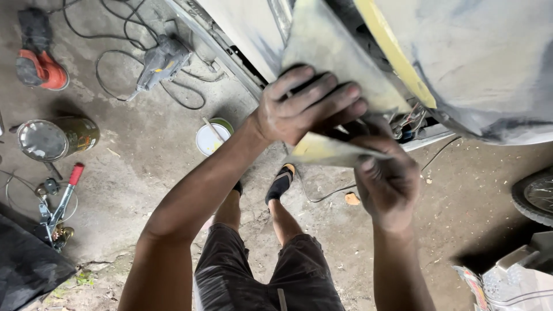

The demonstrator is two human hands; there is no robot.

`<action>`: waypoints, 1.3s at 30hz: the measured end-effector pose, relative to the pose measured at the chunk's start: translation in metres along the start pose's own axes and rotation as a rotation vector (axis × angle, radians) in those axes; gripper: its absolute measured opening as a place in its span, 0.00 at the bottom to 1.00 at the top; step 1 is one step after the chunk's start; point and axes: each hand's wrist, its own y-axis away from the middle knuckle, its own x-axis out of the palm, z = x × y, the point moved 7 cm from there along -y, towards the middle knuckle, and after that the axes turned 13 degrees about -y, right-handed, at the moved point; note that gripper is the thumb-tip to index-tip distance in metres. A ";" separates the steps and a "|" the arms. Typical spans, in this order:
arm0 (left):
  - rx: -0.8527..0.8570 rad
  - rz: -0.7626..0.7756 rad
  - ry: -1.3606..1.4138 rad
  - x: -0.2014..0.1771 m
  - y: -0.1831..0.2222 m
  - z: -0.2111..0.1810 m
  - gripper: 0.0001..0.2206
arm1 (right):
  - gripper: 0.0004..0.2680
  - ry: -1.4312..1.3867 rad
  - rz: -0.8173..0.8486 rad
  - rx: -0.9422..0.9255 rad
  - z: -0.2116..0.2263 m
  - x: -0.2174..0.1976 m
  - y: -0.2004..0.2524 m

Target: The person sands the front bumper of a car using a sanding block. They then mix a substance from a tube with a powder in a container using a stick and apply the mixture to the bumper with a putty knife.

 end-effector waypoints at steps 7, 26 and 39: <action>0.048 -0.099 -0.032 0.007 -0.017 -0.009 0.20 | 0.07 0.005 0.024 -0.038 0.014 -0.001 0.000; -0.658 0.097 0.383 -0.093 -0.033 -0.008 0.20 | 0.10 -0.399 0.106 0.103 0.033 0.023 0.013; -0.998 0.281 0.253 -0.077 -0.074 0.023 0.20 | 0.07 -0.421 -0.086 0.002 0.067 -0.017 0.046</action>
